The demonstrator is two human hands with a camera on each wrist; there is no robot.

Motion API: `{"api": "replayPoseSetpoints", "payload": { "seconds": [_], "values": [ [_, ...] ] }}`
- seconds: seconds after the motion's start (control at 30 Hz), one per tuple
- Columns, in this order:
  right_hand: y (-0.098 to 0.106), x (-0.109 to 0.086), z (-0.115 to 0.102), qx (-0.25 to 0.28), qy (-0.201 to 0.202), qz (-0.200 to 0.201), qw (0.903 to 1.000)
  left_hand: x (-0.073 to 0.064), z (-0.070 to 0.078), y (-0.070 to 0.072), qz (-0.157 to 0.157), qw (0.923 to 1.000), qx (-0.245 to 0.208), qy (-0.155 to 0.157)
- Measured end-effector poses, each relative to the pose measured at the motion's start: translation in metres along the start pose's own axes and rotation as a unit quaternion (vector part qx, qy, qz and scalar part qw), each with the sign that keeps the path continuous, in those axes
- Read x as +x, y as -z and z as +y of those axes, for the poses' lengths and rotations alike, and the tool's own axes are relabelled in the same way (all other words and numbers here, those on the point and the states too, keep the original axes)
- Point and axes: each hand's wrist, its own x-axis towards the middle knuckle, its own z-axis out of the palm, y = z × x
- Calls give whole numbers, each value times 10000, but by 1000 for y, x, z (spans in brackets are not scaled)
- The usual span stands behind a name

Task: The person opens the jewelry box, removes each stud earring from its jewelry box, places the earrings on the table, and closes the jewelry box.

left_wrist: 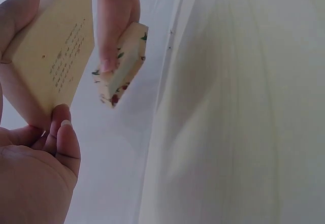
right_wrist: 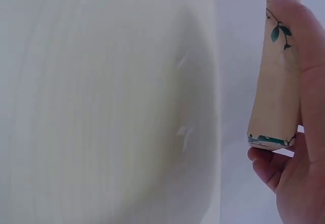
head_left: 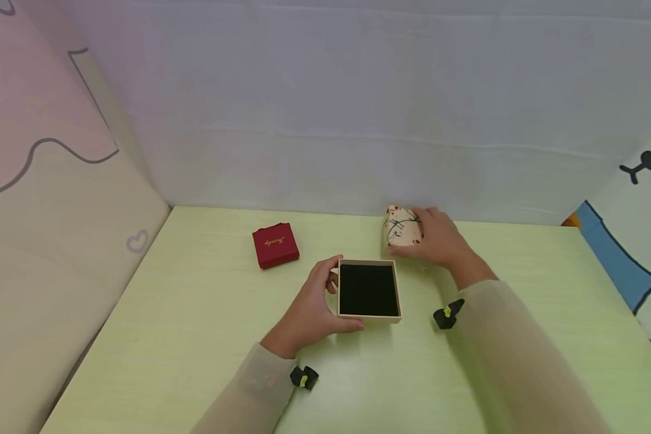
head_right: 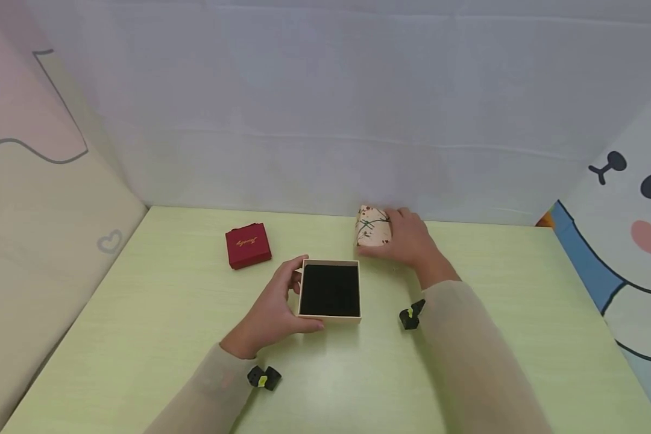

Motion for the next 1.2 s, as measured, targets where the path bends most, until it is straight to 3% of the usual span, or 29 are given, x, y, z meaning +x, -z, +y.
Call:
{"api": "replayPoseSetpoints", "payload": {
  "seconds": [0.27,0.6,1.2],
  "values": [
    [6,-16,-18,1010,-4,385,9941,1,-1,-1,-25,9999,-40,-111],
    [9,-51,-30,1773,98,413,9832,1,1,-2,0,9999,-85,-139],
    [15,-98,-70,1127,264,332,9927,0,-1,-3,-26,9999,58,-154]
  ]
}}
